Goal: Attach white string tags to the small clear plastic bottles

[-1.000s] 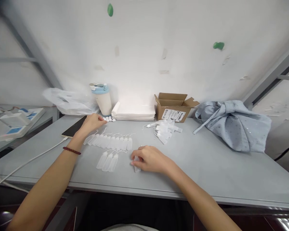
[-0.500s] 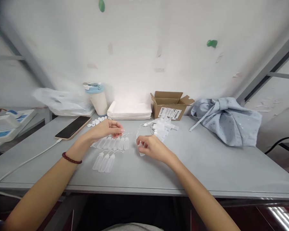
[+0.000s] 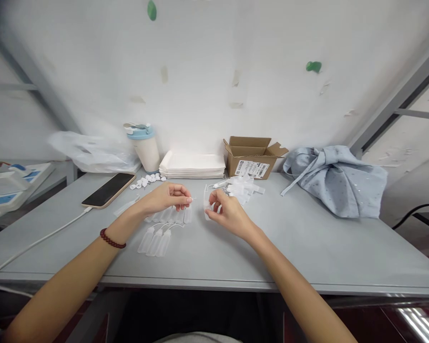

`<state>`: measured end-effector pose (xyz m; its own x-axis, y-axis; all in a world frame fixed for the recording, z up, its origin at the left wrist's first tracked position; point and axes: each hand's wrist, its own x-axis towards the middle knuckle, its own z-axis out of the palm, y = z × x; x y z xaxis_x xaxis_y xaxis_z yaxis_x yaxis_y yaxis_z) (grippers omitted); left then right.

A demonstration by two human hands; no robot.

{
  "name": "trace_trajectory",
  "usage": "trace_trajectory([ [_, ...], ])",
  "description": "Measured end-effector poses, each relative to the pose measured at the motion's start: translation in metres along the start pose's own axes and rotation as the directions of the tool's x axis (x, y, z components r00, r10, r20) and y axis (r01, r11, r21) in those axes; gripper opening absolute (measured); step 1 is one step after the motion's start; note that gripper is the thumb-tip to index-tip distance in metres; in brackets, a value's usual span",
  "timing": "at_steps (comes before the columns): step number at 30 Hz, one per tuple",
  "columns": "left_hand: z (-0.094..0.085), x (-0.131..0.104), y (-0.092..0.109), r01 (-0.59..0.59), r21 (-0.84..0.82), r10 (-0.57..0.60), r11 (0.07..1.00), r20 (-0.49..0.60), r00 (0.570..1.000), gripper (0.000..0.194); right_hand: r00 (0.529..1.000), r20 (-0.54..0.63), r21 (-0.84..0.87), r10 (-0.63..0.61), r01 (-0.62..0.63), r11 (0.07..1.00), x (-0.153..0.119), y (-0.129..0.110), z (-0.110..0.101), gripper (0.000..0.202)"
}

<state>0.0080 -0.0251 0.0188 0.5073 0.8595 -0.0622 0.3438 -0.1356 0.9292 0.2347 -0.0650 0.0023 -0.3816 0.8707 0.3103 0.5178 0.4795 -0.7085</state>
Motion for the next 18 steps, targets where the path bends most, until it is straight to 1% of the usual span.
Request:
trace_trajectory([
  [6, 0.005, -0.001, 0.004, 0.017, -0.010, -0.017, 1.000, -0.010, 1.000, 0.025, 1.000, -0.001, -0.008, -0.032, 0.032, 0.999, 0.001, 0.007, 0.002, 0.017],
  [14, 0.009, 0.005, -0.007, -0.013, 0.003, 0.013, 1.000, 0.030, 0.999, 0.026, 0.999, 0.028, -0.064, -0.020, 0.022, 0.998, 0.001, 0.011, 0.008, 0.012],
  [18, 0.014, 0.006, -0.006, -0.030, -0.004, 0.031, 1.000, 0.032, 0.999, 0.027, 0.998, 0.055, -0.048, -0.013, 0.016, 0.999, 0.001, 0.012, 0.010, 0.011],
])
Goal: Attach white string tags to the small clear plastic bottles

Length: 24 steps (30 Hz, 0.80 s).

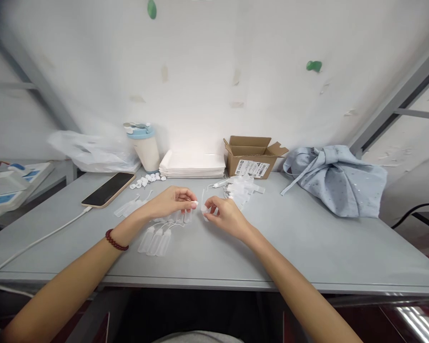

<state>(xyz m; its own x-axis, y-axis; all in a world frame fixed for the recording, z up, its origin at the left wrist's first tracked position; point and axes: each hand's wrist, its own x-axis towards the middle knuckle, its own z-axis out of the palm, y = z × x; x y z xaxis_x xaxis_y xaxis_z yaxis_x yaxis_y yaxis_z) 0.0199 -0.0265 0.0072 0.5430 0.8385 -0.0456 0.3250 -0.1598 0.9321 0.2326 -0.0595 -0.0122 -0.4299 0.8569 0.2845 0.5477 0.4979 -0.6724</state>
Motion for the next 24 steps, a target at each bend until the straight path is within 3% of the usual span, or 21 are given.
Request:
trace_trajectory([
  [24, 0.007, -0.002, 0.002, -0.093, 0.125, 0.099, 0.988, -0.044, 0.994, 0.024, 0.997, 0.015, -0.171, -0.075, 0.077, 0.982, 0.000, 0.007, 0.014, 0.020],
])
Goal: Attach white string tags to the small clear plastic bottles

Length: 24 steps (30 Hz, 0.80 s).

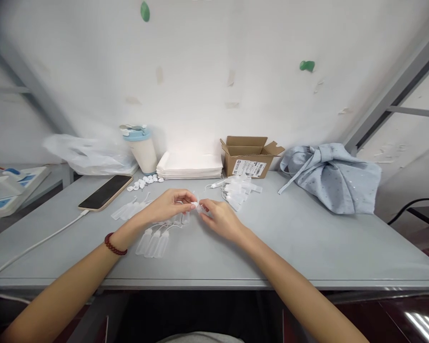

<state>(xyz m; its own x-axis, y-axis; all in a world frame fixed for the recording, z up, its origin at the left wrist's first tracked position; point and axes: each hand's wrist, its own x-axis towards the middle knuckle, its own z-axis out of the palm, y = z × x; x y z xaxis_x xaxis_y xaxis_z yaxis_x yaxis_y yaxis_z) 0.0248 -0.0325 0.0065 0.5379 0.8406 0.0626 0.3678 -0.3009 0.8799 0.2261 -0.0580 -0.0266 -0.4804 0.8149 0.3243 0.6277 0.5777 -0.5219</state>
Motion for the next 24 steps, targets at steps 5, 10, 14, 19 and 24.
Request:
trace_trajectory([
  [5, 0.0001, 0.0010, -0.0017, -0.028, 0.029, 0.029, 0.999, -0.034, 0.999, 0.022, 1.000, -0.022, 0.058, -0.016, 0.017, 0.998, 0.0005, 0.0000, 0.0003, 0.027],
  [10, -0.0005, 0.0009, 0.0003, -0.014, -0.012, 0.014, 1.000, -0.051, 0.999, 0.023, 0.999, -0.012, 0.039, -0.044, 0.045, 0.998, 0.0005, -0.0004, -0.0031, 0.032],
  [14, -0.0012, 0.0009, 0.0004, -0.006, -0.038, 0.004, 0.999, -0.048, 0.999, 0.024, 0.998, -0.003, 0.062, -0.055, 0.055, 0.997, 0.0007, -0.0036, -0.0074, 0.034],
  [19, -0.0007, 0.0009, 0.0014, 0.025, -0.134, -0.027, 0.991, -0.013, 1.000, 0.023, 0.998, -0.018, 0.112, -0.058, 0.059, 0.992, 0.0003, -0.0056, -0.0086, 0.032],
  [24, 0.0030, 0.0005, 0.0054, 0.080, -0.219, -0.081, 0.972, 0.008, 0.997, 0.023, 0.995, -0.083, 0.151, -0.053, 0.065, 0.986, 0.0001, -0.0019, -0.0064, 0.023],
])
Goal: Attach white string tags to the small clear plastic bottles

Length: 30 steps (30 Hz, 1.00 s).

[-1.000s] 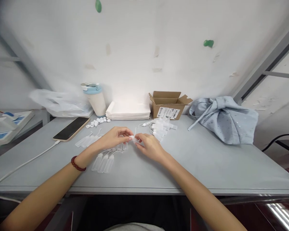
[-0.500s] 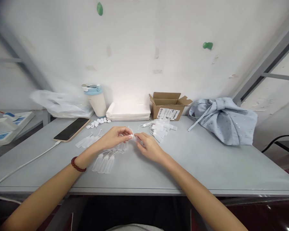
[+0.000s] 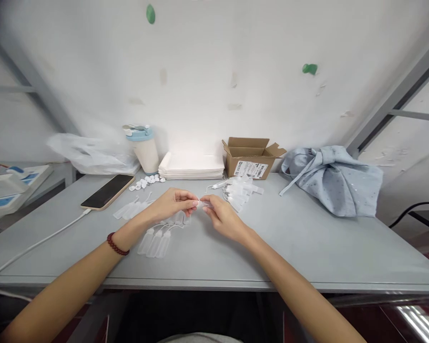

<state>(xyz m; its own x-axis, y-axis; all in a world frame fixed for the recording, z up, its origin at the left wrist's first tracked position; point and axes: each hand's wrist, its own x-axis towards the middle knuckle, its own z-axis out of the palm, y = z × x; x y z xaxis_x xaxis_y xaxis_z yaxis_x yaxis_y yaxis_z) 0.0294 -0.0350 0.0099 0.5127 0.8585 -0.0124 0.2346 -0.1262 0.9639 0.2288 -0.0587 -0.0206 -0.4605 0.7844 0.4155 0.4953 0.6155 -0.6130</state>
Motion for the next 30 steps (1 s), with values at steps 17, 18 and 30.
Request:
trace_trajectory([
  [17, 0.010, -0.002, 0.001, -0.207, 0.043, 0.210, 0.977, -0.083, 0.974, 0.022, 0.922, 0.189, 0.594, 0.337, -0.380, 0.709, 0.006, -0.008, -0.010, 0.030],
  [18, 0.009, -0.002, 0.002, -0.181, 0.037, 0.184, 0.983, -0.080, 0.980, 0.024, 0.922, 0.193, 0.610, 0.334, -0.380, 0.695, 0.006, -0.009, -0.009, 0.031],
  [30, 0.007, -0.003, 0.003, 0.011, -0.052, -0.012, 0.999, -0.008, 1.000, 0.027, 0.913, 0.220, 0.621, 0.342, -0.402, 0.673, 0.005, -0.015, -0.006, 0.032],
])
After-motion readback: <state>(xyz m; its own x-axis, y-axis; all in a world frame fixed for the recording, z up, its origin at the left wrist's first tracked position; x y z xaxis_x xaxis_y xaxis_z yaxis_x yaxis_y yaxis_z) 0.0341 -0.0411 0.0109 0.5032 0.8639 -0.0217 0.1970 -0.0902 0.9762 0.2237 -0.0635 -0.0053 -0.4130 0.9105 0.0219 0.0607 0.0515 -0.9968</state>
